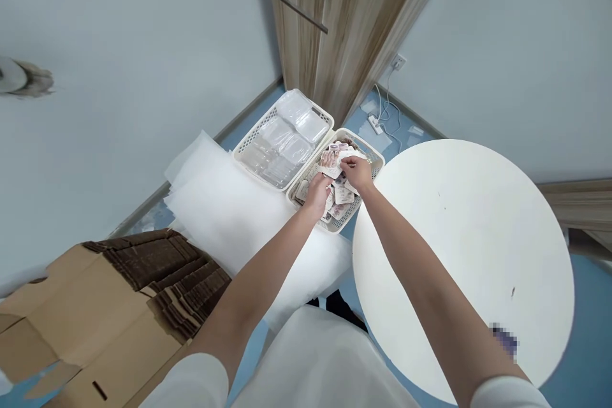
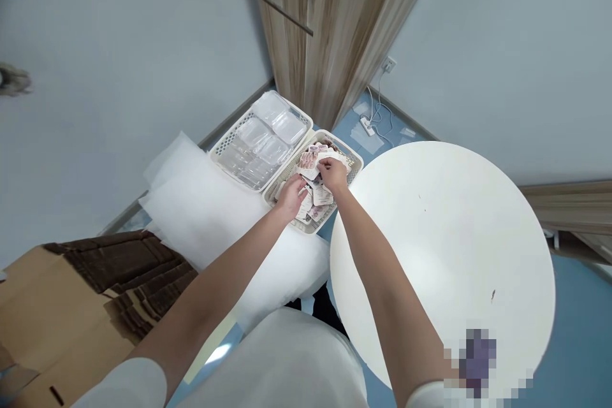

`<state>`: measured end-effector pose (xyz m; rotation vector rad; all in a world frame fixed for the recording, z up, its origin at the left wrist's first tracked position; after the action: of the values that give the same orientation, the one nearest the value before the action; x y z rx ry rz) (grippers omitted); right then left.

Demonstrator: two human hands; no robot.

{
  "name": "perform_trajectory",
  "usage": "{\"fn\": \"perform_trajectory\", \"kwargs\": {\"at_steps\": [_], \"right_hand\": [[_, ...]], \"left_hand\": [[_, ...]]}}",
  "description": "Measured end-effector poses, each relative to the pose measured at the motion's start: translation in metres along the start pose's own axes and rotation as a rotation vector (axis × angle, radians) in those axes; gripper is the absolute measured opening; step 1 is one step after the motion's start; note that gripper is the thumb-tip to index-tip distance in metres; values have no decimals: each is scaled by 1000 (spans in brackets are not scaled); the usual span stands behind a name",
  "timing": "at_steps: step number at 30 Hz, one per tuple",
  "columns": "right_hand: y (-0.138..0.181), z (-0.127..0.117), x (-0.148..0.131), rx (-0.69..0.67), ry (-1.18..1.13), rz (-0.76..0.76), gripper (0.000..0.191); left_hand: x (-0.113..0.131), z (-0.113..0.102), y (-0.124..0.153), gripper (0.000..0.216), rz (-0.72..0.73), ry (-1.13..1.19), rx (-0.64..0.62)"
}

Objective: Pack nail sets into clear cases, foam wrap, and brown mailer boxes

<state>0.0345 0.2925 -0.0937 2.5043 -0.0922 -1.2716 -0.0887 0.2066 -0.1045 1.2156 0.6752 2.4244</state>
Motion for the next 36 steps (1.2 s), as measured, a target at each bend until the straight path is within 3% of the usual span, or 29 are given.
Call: {"fn": "perform_trajectory", "kwargs": {"at_steps": [4, 7, 10, 14, 23, 30, 36], "right_hand": [[2, 7, 8, -14, -10, 50, 10], [7, 9, 14, -33, -19, 76, 11], [12, 8, 16, -45, -15, 97, 20], [22, 6, 14, -75, -43, 104, 35], [59, -4, 8, -143, -7, 20, 46], [138, -41, 23, -58, -237, -2, 48], [246, -83, 76, 128, -507, 97, 43]], "left_hand": [[2, 1, 0, 25, 7, 8, -30], [1, -3, 1, 36, 18, 25, 5], [-2, -10, 4, 49, 17, 39, 76], [-2, -10, 10, 57, 34, -13, 64], [-2, -2, 28, 54, 193, -227, 87], [-21, 33, 53, 49, 324, -440, -65], [-74, 93, 108, 43, 346, -705, -354]]}}
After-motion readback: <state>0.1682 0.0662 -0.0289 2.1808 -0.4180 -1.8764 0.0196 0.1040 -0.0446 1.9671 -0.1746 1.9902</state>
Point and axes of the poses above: each hand's wrist, its own y-axis away from the middle knuckle, its own z-axis out of the palm, x = y × z, the point moved 7 cm from there along -y, towards the middle knuckle, and after that the axes turned 9 degrees about -x, right-handed, at the moved point
